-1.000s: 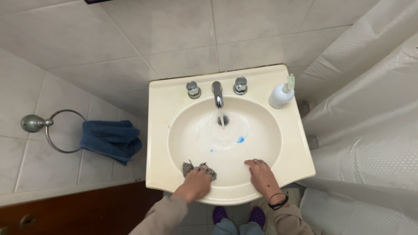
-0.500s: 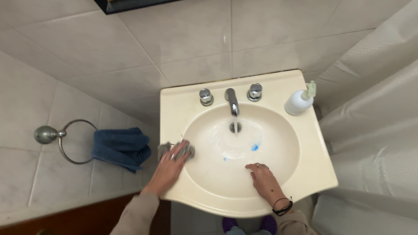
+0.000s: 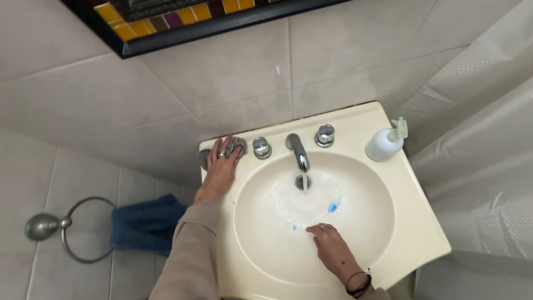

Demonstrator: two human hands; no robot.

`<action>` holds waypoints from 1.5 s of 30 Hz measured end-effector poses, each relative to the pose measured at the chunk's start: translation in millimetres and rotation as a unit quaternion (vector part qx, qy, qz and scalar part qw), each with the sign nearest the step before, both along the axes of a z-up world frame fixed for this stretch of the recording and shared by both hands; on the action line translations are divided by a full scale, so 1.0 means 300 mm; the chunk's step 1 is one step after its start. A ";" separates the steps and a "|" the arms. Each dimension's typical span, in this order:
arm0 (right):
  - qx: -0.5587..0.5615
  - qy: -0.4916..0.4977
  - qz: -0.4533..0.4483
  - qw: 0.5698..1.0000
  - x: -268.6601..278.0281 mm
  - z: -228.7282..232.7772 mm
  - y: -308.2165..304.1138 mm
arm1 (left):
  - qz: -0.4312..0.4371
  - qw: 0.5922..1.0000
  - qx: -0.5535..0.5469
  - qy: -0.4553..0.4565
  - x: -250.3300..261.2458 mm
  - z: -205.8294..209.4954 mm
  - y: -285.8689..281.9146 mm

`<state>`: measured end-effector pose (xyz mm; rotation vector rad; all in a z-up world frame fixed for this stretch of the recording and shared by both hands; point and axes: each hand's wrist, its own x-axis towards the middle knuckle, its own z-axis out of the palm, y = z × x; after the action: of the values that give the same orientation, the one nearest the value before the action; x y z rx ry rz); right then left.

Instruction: The person clears toiletries from around a bathroom sink, squirts liquid cleaner into the sink basin, and scrubs the sink and washes a cloth under running water from the faucet.

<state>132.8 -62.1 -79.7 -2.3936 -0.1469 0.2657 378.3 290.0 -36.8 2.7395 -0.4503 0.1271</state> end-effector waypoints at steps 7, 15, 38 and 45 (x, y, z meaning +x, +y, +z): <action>-0.030 0.047 -0.012 0.998 0.018 -0.015 -0.001 | 0.018 1.000 -0.012 -0.019 -0.008 -0.105 0.087; -0.004 0.020 0.012 1.000 -0.003 0.032 0.037 | 0.054 0.996 -0.062 0.045 -0.299 -0.022 0.181; 0.056 -0.029 0.031 0.998 -0.153 0.128 -0.204 | 0.116 0.990 -0.015 0.075 -1.403 0.046 -0.633; 0.044 -0.025 -0.019 0.999 -0.113 0.223 -0.394 | 0.010 0.991 -0.116 0.069 -1.430 0.014 -1.146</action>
<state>98.8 -180.2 -12.6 -2.3130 -0.1326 0.1777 -50.8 -53.9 -32.6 2.5052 -0.3461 -0.0041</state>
